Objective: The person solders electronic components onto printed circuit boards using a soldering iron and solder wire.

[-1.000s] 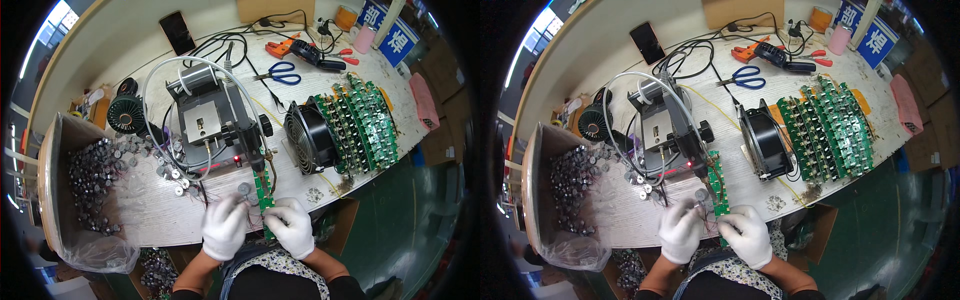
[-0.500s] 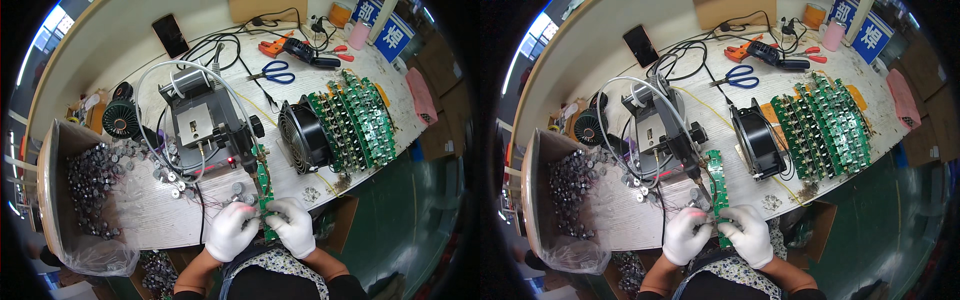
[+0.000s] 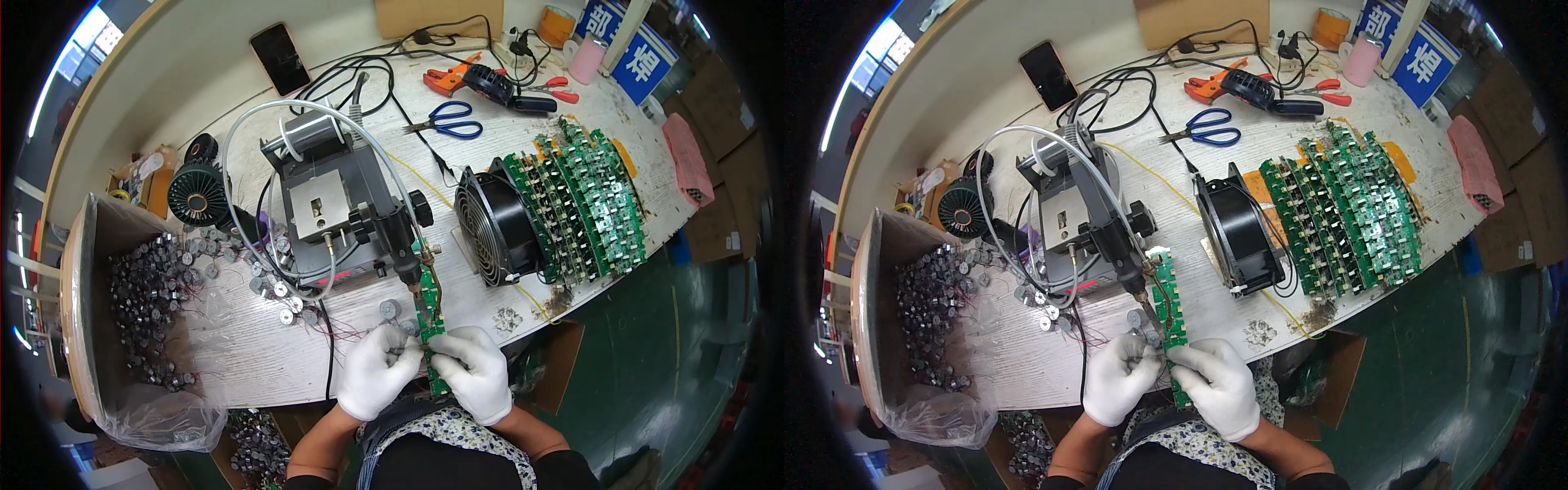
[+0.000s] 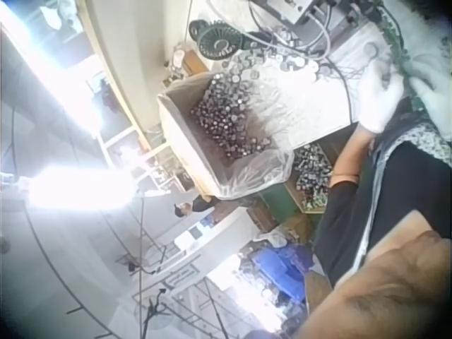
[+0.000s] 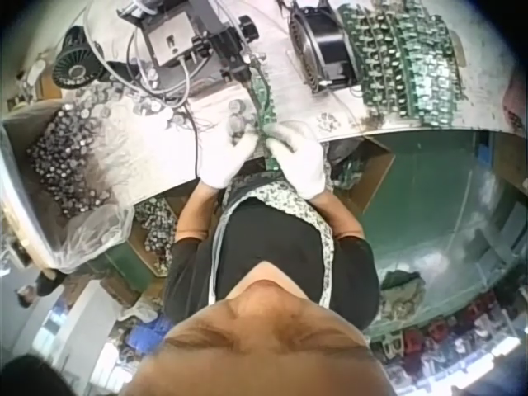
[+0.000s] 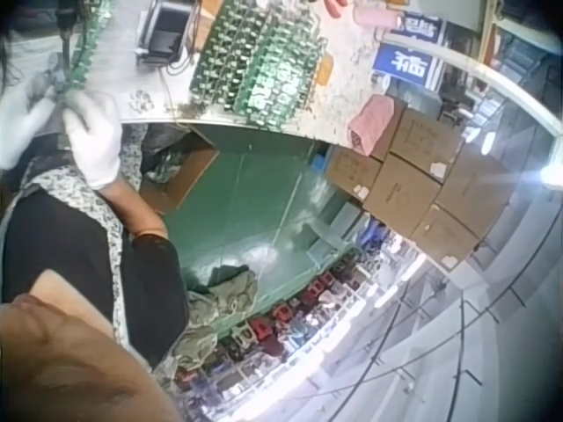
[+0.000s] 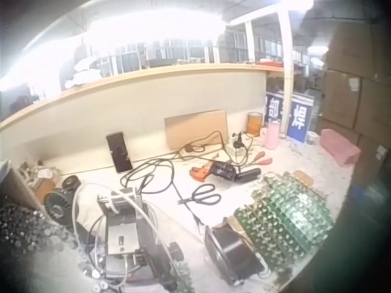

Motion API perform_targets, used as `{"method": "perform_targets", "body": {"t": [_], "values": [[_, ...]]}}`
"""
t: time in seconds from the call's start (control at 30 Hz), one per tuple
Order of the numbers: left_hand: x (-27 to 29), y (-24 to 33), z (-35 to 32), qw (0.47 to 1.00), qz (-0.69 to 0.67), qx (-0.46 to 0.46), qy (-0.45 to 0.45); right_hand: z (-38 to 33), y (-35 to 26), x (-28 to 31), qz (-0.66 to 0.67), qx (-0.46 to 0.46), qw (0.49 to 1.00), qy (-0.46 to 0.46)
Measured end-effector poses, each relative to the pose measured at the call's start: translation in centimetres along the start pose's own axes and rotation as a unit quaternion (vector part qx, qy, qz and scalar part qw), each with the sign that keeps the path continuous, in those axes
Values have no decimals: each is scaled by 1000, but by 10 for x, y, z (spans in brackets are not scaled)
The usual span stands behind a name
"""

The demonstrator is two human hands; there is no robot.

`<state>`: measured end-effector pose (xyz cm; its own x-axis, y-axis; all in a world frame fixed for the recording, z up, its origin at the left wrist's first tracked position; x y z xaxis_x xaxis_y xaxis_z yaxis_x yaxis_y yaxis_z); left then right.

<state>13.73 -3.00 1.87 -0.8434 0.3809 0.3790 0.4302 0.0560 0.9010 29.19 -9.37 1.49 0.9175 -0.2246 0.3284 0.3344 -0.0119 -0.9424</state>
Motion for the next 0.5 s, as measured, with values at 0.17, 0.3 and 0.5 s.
{"method": "perform_targets", "body": {"t": [0.17, 0.3, 0.5], "values": [[-1, 4, 4, 999, -21, 36, -23, -2, 1, 2, 9, 11, 1000, 6], [-2, 1, 3, 997, -55, 42, -20, -4, 0, 5, 44, -25, 998, 30], [-12, -14, 2, 979, -184, 69, -60, -15, 20, -6, 188, -153, 969, 51]]}}
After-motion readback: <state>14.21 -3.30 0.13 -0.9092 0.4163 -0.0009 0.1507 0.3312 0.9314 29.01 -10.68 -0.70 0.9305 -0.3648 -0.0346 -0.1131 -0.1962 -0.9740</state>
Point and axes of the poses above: each hand's wrist, its own z-axis towards the middle knuckle, its own x-axis out of the back of the hand, y = z × x, the point moved 3 cm from there along z, towards the middle knuckle
